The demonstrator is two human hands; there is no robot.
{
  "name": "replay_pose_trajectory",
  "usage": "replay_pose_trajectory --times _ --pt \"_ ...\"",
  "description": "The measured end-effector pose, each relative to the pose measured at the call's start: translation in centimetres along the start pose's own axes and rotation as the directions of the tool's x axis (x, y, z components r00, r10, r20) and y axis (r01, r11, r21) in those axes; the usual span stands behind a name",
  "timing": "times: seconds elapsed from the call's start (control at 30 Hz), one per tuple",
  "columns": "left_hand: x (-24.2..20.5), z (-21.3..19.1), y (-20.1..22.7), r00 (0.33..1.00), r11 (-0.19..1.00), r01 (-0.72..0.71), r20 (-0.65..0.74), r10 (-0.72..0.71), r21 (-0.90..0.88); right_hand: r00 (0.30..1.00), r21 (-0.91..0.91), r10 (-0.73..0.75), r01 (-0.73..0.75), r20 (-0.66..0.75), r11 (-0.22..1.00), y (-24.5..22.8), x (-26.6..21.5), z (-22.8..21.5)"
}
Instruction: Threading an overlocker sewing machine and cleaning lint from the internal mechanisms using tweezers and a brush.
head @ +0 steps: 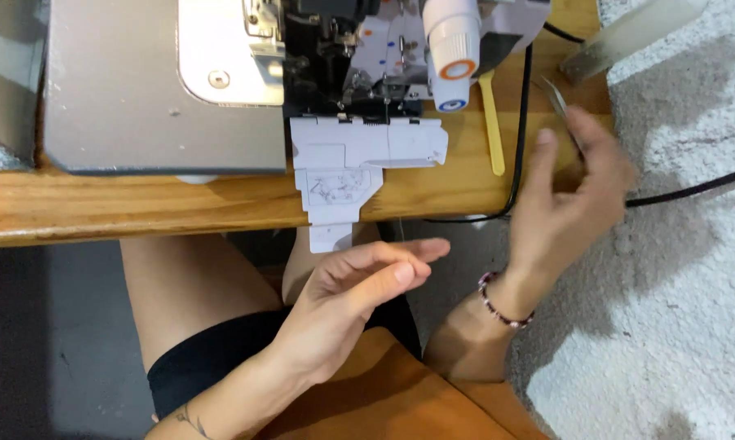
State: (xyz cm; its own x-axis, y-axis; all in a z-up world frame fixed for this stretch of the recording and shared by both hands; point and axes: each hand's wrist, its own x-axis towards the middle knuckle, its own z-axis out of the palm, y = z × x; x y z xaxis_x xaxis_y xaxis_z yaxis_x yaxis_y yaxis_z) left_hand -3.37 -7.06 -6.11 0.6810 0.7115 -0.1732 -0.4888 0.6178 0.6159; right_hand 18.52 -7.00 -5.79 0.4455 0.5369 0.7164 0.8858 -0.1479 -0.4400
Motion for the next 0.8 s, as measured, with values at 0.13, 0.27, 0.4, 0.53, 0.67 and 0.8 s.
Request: replay_pose_trajectory --times 0.13,0.27,0.4,0.53,0.67,0.8 --pt "0.1 -0.3 -0.5 1.000 0.998 0.012 0.004 -0.011 -0.062 0.989 -0.084 -0.096 0.106 0.113 0.991 2.4 0.7 -0.7" --pt "0.0 0.0 -0.1 0.996 0.971 0.081 0.060 -0.069 -0.227 0.987 0.046 -0.028 0.021 0.158 0.999 3.4 1.0 -1.2" --pt "-0.1 0.5 0.8 0.992 0.945 0.095 0.113 -0.062 -0.314 0.989 0.006 -0.109 0.109 0.101 0.994 2.3 0.2 -2.3" --pt "-0.3 0.5 1.3 0.986 0.929 0.079 0.163 -0.021 -0.361 0.997 0.279 -0.032 0.013 0.064 0.960 -1.5 -2.0 -4.6" --pt "0.0 0.7 1.3 0.985 0.930 0.076 0.169 -0.015 -0.361 0.964 0.538 -0.006 -0.142 0.264 0.831 -3.1 -5.0 -6.2" --pt "0.3 0.8 0.9 0.988 0.936 0.068 0.155 -0.015 -0.346 0.817 0.509 -0.100 -0.254 0.568 0.822 -6.4 -5.6 -6.4"
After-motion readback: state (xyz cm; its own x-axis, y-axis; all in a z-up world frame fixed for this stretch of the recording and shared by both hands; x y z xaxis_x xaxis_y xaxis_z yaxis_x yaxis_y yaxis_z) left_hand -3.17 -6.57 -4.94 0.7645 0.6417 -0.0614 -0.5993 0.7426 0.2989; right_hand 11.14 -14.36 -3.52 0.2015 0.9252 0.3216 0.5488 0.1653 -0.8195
